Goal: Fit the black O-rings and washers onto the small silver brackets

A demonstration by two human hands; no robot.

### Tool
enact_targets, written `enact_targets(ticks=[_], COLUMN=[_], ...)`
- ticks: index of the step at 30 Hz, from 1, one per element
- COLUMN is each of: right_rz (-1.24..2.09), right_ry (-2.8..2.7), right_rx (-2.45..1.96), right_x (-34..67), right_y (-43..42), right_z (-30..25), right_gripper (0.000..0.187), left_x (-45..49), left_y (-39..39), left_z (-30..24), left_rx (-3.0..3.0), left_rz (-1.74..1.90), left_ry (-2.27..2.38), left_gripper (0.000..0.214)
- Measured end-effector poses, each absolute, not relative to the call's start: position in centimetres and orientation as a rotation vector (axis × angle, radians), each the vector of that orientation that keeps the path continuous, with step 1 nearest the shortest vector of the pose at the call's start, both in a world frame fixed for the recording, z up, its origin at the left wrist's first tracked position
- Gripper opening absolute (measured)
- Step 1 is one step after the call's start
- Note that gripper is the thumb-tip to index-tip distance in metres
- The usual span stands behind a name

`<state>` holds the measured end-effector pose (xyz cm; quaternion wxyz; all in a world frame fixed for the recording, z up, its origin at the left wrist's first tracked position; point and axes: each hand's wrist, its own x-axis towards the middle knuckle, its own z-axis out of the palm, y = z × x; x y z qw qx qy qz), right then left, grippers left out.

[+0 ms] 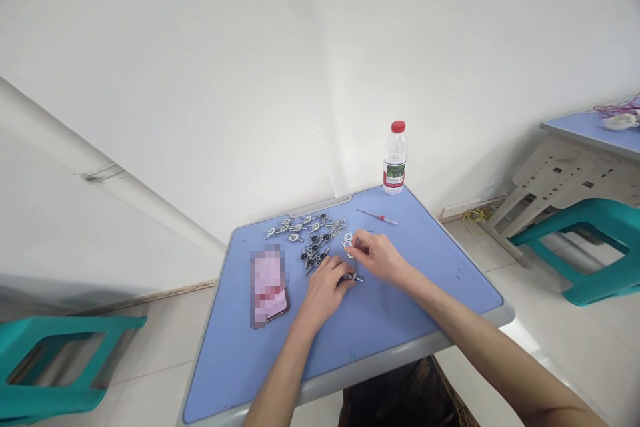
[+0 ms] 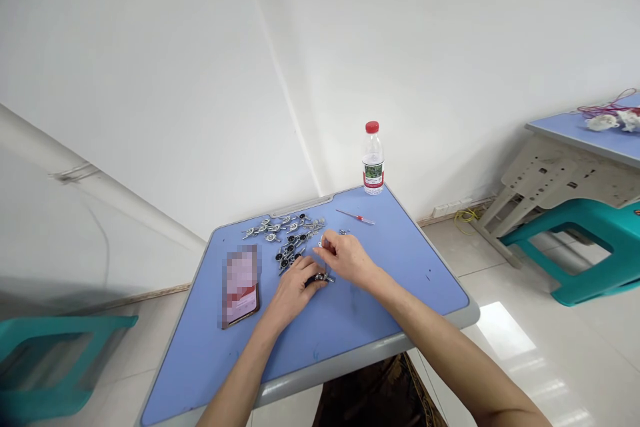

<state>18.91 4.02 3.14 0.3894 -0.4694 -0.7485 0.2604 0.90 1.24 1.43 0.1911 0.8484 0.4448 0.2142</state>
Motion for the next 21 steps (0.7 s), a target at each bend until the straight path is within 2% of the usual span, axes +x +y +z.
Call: enact_targets(ticks=[9,21], right_rz=[0.857,0.757], right_ry=[-1.840,-2.002], right_rx=[-1.119,-0.945], right_x=[19.8,19.1], right_y=[3.8,2.9], right_z=[3.5,3.4], right_gripper=[0.020,0.010], left_x=[1.0,1.0], left_y=[1.0,1.0], left_z=[1.3,1.5], left_rx=[2.334,2.260], left_rz=[0.640,0.680], left_ry=[1.257,1.259], left_gripper=[0.009,0.011])
